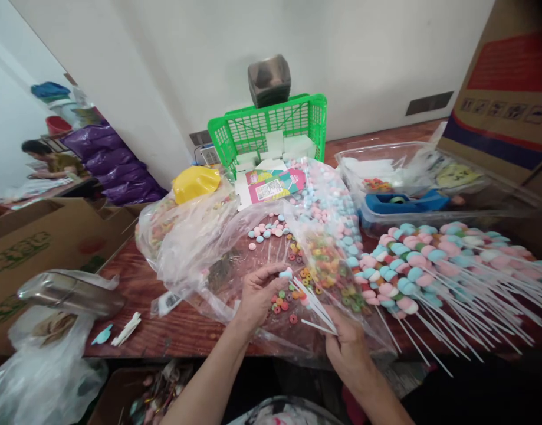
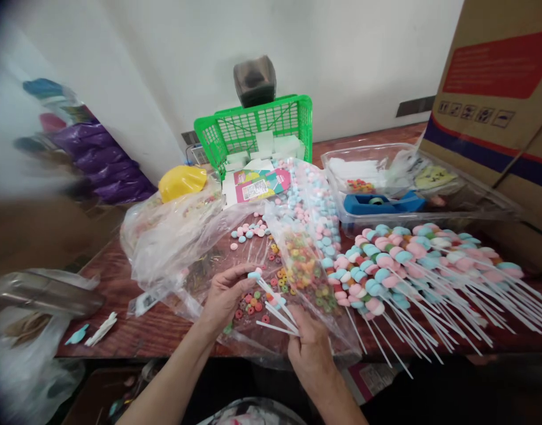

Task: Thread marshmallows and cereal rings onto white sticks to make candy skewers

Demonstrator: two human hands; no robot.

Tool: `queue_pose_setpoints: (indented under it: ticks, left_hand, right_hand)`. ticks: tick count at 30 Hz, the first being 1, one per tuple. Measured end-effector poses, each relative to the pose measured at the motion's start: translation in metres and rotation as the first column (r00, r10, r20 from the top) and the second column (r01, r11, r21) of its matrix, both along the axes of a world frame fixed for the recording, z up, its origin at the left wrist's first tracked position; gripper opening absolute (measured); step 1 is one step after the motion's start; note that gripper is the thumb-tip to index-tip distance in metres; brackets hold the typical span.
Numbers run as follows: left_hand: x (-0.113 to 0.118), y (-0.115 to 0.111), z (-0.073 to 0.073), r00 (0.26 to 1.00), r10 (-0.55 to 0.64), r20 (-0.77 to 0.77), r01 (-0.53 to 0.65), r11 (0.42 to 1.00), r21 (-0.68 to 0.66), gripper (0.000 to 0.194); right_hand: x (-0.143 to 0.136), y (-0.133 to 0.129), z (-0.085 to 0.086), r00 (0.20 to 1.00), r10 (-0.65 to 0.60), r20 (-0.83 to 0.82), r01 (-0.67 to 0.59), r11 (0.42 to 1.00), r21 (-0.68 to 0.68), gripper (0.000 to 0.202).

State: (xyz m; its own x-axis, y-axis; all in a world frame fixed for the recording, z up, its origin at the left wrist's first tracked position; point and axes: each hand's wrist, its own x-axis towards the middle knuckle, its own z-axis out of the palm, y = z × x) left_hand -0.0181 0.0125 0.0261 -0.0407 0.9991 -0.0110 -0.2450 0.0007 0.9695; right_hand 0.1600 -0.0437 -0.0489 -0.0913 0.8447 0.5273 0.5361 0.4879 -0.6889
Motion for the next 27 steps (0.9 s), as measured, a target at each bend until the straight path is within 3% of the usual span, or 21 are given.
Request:
queue_pose_setpoints:
  ticks: [5, 9, 13, 17, 24, 27]
  left_hand:
    - [0.005, 0.003, -0.01, 0.987, 0.125, 0.096, -0.13, 0.991, 0.043, 0.038]
    - [0.006, 0.002, -0.015, 0.974, 0.207, -0.088, -0.182, 0.956, 0.231, 0.034]
    - [0.001, 0.001, -0.014, 0.859, 0.281, -0.428, -0.007, 0.843, 0.538, 0.023]
    - [-0.002, 0.001, -0.018, 0.773, 0.314, -0.551, 0.162, 0.742, 0.65, 0.028]
    - [0.006, -0.001, -0.024, 0.769, 0.355, -0.532, 0.114, 0.742, 0.66, 0.023]
    - [0.006, -0.004, -0.026, 0.722, 0.354, -0.594, 0.196, 0.719, 0.666, 0.024]
  right_hand:
    - [-0.003, -0.004, 0.007, 0.999, -0.026, -0.036, 0.027, 0.999, 0.041, 0.04]
    - [-0.005, -0.008, 0.013, 0.997, 0.027, -0.074, -0.028, 1.0, -0.011, 0.037]
    - [-0.005, -0.01, 0.013, 0.995, 0.049, -0.092, -0.056, 0.996, -0.066, 0.038]
    - [-0.003, -0.009, 0.014, 0.99, 0.047, -0.13, -0.061, 0.993, -0.106, 0.031]
    - [-0.011, -0.006, 0.013, 0.973, 0.006, -0.232, -0.023, 0.997, -0.072, 0.022]
    - [-0.014, -0.006, 0.007, 0.961, -0.031, -0.275, 0.0, 0.993, -0.114, 0.02]
